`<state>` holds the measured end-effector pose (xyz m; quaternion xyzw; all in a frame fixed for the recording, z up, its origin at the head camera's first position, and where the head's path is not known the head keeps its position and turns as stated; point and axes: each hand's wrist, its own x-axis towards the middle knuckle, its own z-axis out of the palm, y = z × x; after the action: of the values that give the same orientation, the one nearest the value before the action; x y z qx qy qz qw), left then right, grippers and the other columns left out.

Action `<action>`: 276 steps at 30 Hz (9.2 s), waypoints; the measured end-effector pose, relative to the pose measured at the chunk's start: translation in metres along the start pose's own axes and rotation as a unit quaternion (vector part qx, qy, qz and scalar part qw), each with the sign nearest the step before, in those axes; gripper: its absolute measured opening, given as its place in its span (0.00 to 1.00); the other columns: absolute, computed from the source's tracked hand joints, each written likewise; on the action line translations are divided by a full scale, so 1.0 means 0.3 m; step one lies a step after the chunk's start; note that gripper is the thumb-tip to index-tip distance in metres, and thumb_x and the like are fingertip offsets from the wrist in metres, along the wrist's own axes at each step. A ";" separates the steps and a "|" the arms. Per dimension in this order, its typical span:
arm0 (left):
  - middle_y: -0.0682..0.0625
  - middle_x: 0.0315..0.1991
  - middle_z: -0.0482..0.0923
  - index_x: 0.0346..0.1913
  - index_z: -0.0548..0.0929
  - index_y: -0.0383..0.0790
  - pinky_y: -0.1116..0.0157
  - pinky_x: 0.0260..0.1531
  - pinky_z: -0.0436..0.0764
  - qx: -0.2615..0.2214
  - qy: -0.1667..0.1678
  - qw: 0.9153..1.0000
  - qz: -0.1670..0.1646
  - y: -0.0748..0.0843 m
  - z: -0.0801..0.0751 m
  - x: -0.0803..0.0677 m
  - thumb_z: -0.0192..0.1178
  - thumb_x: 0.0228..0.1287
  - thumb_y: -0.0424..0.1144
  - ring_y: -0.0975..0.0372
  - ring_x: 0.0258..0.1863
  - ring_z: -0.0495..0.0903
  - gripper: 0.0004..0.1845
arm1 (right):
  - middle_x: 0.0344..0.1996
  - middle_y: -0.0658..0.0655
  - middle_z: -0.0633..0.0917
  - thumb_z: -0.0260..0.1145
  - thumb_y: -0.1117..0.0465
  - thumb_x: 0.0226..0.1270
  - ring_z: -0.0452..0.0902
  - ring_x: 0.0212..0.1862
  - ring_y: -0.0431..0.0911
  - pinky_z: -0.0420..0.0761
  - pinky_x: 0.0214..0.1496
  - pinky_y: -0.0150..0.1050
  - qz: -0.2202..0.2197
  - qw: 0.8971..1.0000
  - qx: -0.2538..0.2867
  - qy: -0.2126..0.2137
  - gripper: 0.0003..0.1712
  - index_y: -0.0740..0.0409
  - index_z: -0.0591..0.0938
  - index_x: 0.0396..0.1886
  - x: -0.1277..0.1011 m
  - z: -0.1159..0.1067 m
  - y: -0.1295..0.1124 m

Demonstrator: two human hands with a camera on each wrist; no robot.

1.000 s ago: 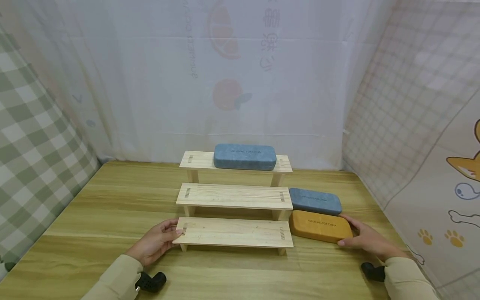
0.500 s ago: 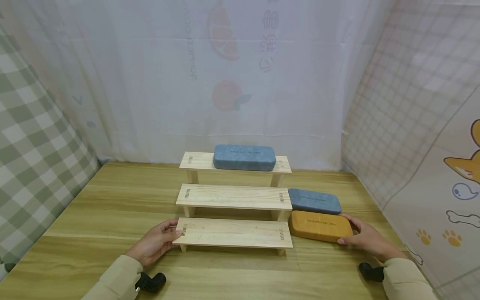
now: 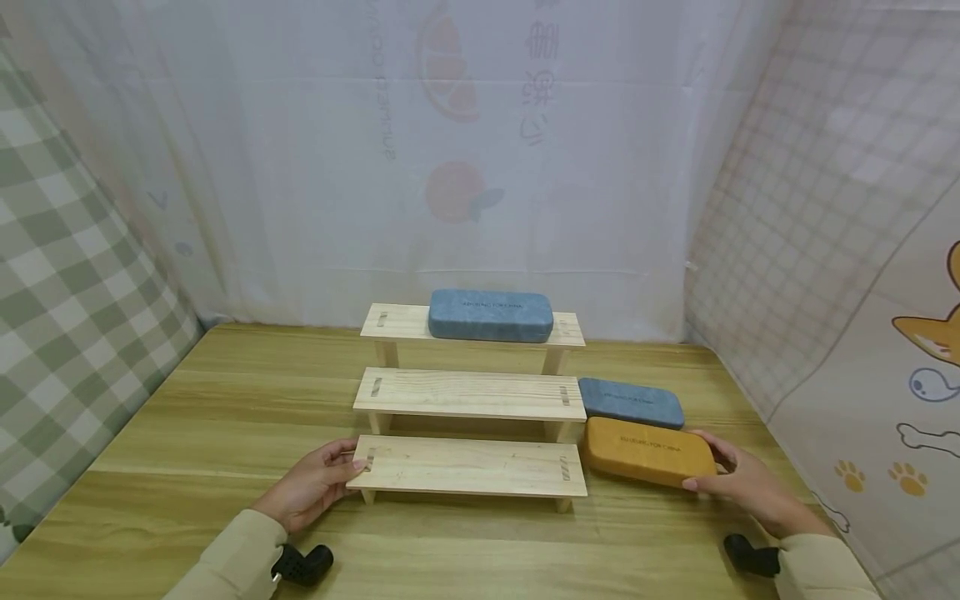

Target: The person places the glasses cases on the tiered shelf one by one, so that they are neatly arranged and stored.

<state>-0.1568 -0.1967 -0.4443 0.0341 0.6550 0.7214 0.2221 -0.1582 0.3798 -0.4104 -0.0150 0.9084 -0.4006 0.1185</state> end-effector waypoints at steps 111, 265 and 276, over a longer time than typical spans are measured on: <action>0.45 0.50 0.70 0.70 0.43 0.18 0.68 0.45 0.78 -0.015 0.002 1.000 0.001 -0.004 0.004 -0.002 0.51 0.72 0.31 0.65 0.45 0.76 0.36 | 0.68 0.62 0.66 0.77 0.46 0.50 0.71 0.60 0.60 0.80 0.51 0.48 -0.098 0.993 0.061 0.017 0.53 0.51 0.63 0.73 0.154 0.268 -0.605; 0.47 0.50 0.71 0.70 0.43 0.18 0.69 0.47 0.79 -0.043 -0.011 0.999 -0.001 -0.007 -0.007 0.007 0.54 0.71 0.32 0.64 0.46 0.76 0.38 | 0.69 0.83 0.43 0.73 0.54 0.56 0.38 0.68 0.77 0.49 0.65 0.71 0.019 1.000 -0.016 -0.008 0.62 0.73 0.42 0.74 0.277 -0.034 -0.001; 0.47 0.49 0.71 0.70 0.43 0.18 0.69 0.45 0.79 -0.043 -0.012 0.999 0.001 -0.010 -0.008 0.010 0.52 0.71 0.31 0.64 0.45 0.76 0.37 | 0.68 0.82 0.52 0.73 0.52 0.57 0.51 0.66 0.74 0.60 0.62 0.66 0.012 1.000 -0.022 0.012 0.58 0.74 0.49 0.73 0.263 -0.031 -0.004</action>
<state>-0.1594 -0.1978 -0.4482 0.0341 0.6202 0.7490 0.2306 -0.2369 0.3762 -0.4195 -0.0018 0.9183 -0.3796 0.1121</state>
